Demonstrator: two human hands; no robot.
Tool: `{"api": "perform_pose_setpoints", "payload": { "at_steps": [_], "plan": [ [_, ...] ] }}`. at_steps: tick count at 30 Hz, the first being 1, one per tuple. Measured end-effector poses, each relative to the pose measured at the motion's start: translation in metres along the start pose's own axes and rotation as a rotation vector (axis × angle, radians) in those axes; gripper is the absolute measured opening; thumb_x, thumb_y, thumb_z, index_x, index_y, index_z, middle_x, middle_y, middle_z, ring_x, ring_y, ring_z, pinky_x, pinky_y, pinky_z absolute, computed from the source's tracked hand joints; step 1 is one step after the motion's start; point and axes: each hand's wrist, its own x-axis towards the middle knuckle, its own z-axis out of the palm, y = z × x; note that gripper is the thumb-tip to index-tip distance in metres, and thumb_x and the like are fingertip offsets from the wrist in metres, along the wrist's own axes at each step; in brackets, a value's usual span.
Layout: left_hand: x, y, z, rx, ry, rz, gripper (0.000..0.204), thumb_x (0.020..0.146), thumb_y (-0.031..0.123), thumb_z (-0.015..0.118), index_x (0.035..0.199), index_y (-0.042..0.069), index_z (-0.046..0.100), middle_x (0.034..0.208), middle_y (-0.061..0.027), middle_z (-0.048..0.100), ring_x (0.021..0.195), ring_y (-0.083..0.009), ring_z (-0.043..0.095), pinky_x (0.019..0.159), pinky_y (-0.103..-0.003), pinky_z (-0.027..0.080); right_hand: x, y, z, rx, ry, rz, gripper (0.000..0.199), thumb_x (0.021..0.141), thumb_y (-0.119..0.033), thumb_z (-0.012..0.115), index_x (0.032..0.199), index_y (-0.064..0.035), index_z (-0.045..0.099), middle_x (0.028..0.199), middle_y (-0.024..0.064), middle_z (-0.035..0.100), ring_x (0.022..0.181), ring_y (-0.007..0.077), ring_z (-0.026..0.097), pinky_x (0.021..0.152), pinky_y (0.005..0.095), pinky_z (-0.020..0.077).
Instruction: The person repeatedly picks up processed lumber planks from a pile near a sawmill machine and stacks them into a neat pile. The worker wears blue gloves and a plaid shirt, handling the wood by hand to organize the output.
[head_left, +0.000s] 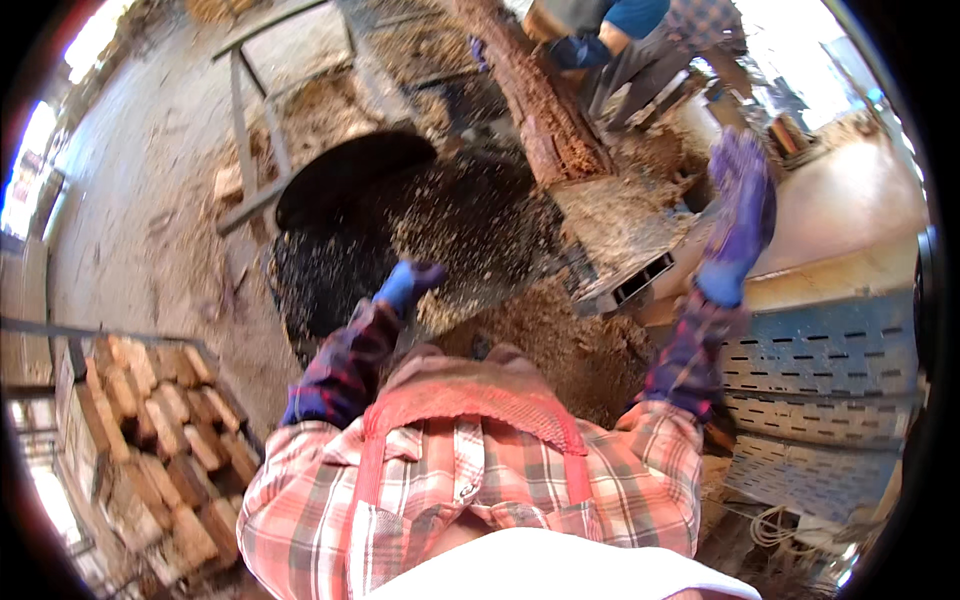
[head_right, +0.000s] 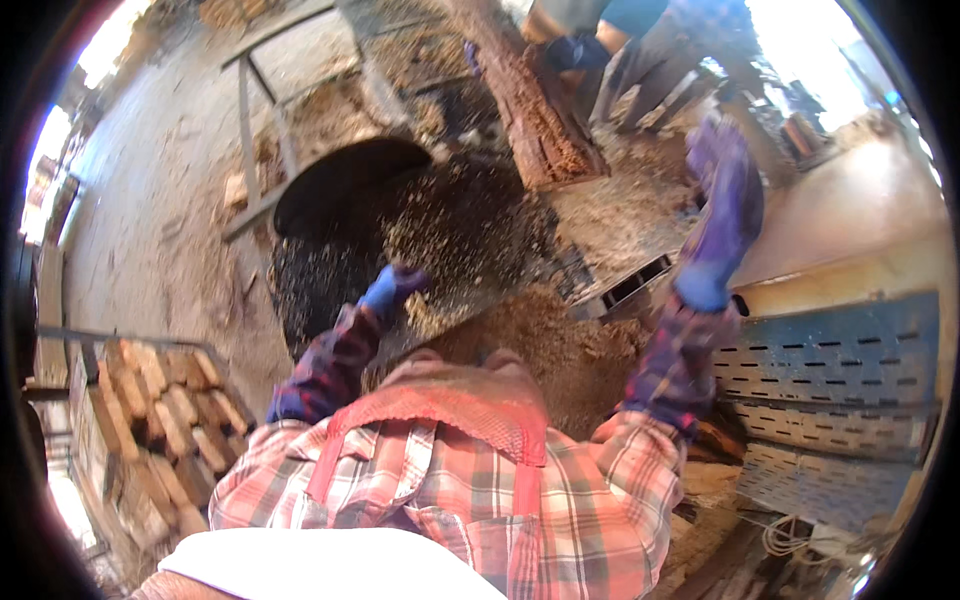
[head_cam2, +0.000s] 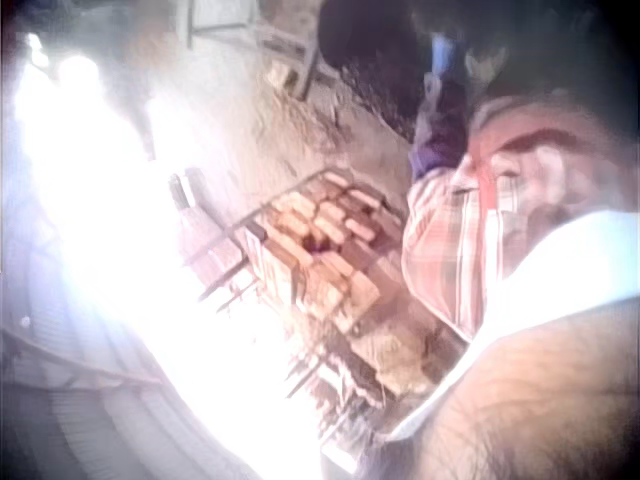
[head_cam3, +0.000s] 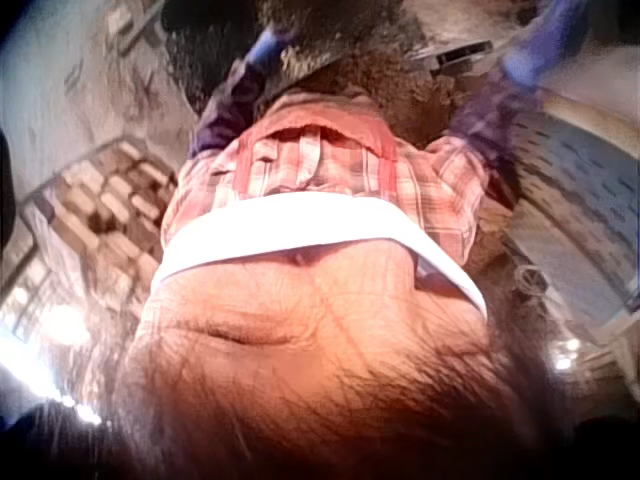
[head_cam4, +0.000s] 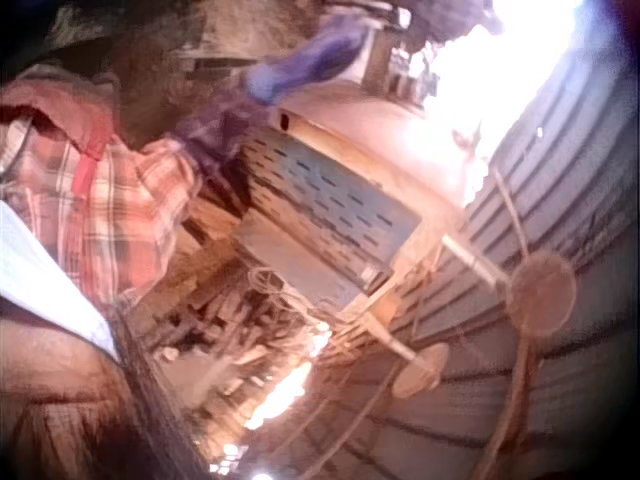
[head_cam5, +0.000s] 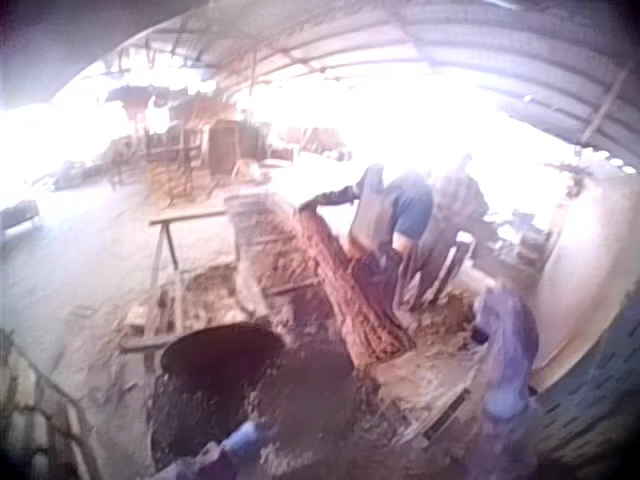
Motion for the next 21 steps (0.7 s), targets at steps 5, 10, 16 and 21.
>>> {"api": "perform_pose_setpoints", "payload": {
  "at_steps": [5,10,16,21],
  "plan": [
    [0.045,0.036,0.047,-0.082,0.158,0.056,0.043,0.083,0.043,0.057,0.095,0.001,0.061,0.083,-0.0029,0.058,0.072,-0.0139,0.050,0.064,-0.033,0.041,0.035,0.184,0.002,-0.175,-0.613,0.258,0.040,0.090,-0.018,0.047,0.124,0.0021,0.047,0.121,0.0105,0.054,0.113,0.0219,0.049,0.099,0.0327,0.0351],
    [0.095,0.044,0.092,-0.159,0.140,0.066,0.051,0.083,0.042,0.058,0.110,-0.002,0.058,0.100,-0.0075,0.061,0.092,-0.0156,0.053,0.083,-0.030,0.041,0.008,0.395,-0.031,1.171,-0.238,1.555,0.045,0.091,-0.012,0.035,0.133,0.0025,0.029,0.135,0.0181,0.032,0.126,0.0264,0.030,0.108,0.0385,0.0231],
    [0.098,0.011,0.154,-0.125,0.131,-0.165,0.051,0.077,0.042,0.064,0.106,0.000,0.060,0.093,-0.0109,0.063,0.082,-0.0162,0.055,0.075,-0.031,0.043,-0.025,0.453,-0.047,1.056,0.699,1.806,0.058,0.092,-0.016,0.038,0.140,-0.0021,0.009,0.145,0.0213,0.004,0.128,0.0413,0.023,0.102,0.0602,0.0252],
    [0.077,-0.014,0.175,0.001,-0.234,-0.555,0.050,0.076,0.053,0.063,0.082,0.003,0.068,0.069,-0.0096,0.063,0.064,-0.0172,0.055,0.063,-0.033,0.046,-0.067,0.438,-0.001,-0.069,-0.434,1.195,0.083,0.080,-0.042,0.058,0.138,0.0008,0.017,0.141,0.0233,0.021,0.127,0.0392,0.028,0.104,0.0496,0.0280]
  ]
}}
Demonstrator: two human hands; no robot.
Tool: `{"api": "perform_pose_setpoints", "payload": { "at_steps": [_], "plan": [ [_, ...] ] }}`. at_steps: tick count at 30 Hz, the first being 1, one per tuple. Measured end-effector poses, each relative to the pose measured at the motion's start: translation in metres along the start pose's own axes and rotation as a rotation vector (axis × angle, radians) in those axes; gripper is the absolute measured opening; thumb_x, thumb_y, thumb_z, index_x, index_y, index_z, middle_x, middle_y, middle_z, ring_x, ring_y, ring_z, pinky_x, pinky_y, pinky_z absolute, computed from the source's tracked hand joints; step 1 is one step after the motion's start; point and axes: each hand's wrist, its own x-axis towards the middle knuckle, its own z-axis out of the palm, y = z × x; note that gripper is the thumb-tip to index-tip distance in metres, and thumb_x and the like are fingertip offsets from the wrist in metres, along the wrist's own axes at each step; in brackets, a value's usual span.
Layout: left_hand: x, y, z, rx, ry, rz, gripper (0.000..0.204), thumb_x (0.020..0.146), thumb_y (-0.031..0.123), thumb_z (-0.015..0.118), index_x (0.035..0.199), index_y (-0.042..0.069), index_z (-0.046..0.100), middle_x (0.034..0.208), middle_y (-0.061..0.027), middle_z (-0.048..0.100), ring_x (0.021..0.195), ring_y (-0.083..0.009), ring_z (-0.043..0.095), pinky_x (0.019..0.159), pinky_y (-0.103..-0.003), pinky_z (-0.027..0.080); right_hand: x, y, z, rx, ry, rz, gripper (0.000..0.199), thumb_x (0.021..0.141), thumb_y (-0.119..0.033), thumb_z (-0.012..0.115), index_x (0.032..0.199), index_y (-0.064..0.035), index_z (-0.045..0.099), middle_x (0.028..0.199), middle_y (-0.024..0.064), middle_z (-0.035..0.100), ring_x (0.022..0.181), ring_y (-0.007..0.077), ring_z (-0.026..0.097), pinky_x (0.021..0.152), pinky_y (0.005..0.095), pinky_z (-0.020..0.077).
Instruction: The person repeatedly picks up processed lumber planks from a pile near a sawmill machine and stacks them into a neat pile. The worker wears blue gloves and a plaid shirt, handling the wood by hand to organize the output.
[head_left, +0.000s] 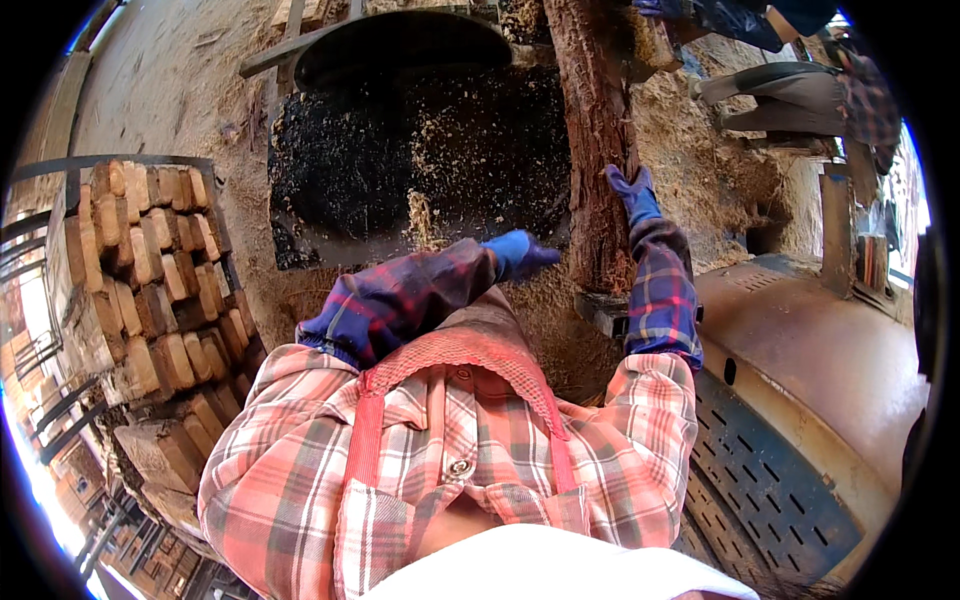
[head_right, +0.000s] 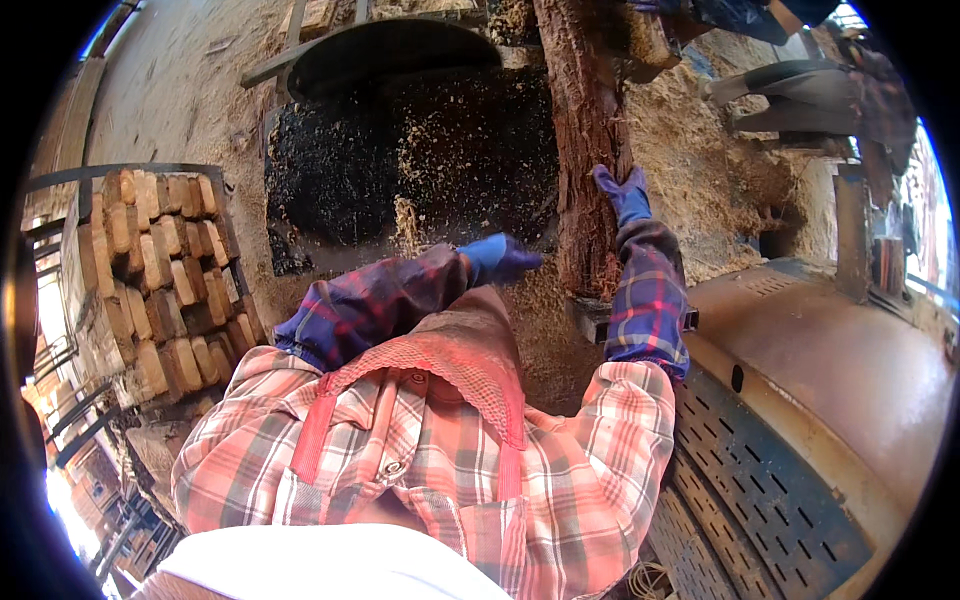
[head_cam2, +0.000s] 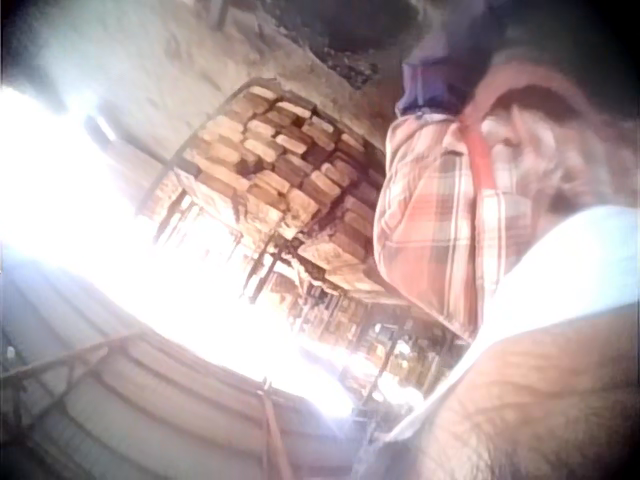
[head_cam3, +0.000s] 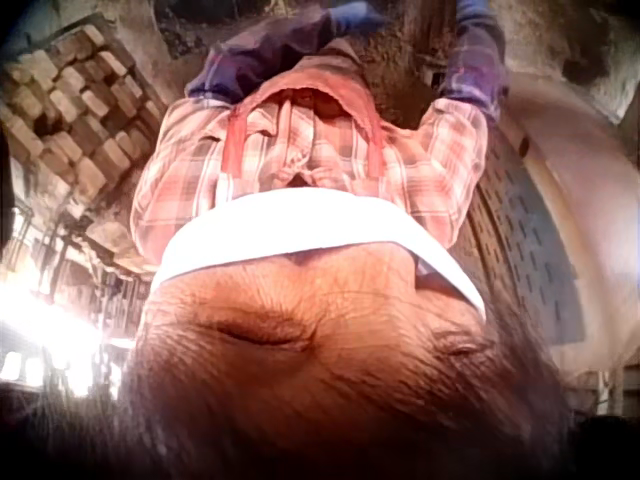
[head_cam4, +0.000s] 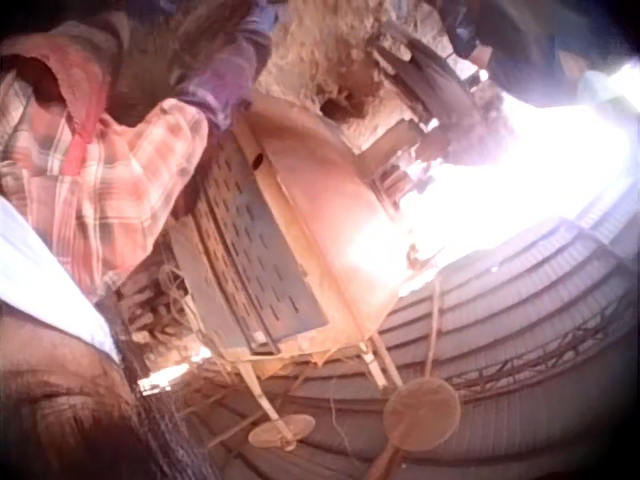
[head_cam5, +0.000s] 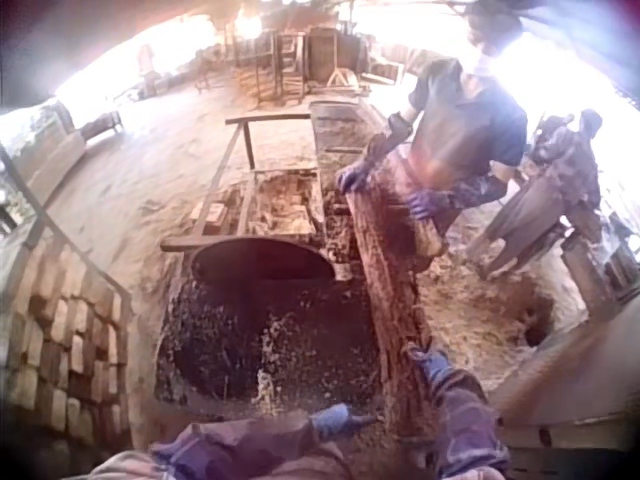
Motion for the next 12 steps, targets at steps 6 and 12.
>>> {"api": "perform_pose_setpoints", "payload": {
  "at_steps": [6,12],
  "plan": [
    [0.006,-0.059,0.043,-0.538,-0.221,-0.347,0.045,0.082,0.044,0.060,0.113,0.011,0.060,0.099,-0.0132,0.061,0.081,-0.0207,0.058,0.073,-0.034,0.048,-0.011,0.003,0.008,-1.174,0.251,-0.242,0.115,0.056,-0.062,0.072,0.136,0.0035,0.022,0.137,0.0225,0.029,0.128,0.0351,0.029,0.106,0.0370,0.0261],
    [0.023,-0.077,0.071,-1.002,-0.345,-0.090,0.043,0.093,0.022,0.045,0.134,0.026,0.038,0.129,-0.0181,0.044,0.107,-0.0306,0.053,0.089,-0.044,0.045,-0.011,0.017,0.021,-1.014,-0.044,-0.392,0.102,0.057,-0.055,0.075,0.130,0.0031,0.033,0.127,0.0216,0.042,0.117,0.0347,0.041,0.100,0.0395,0.0331]
  ]
}}
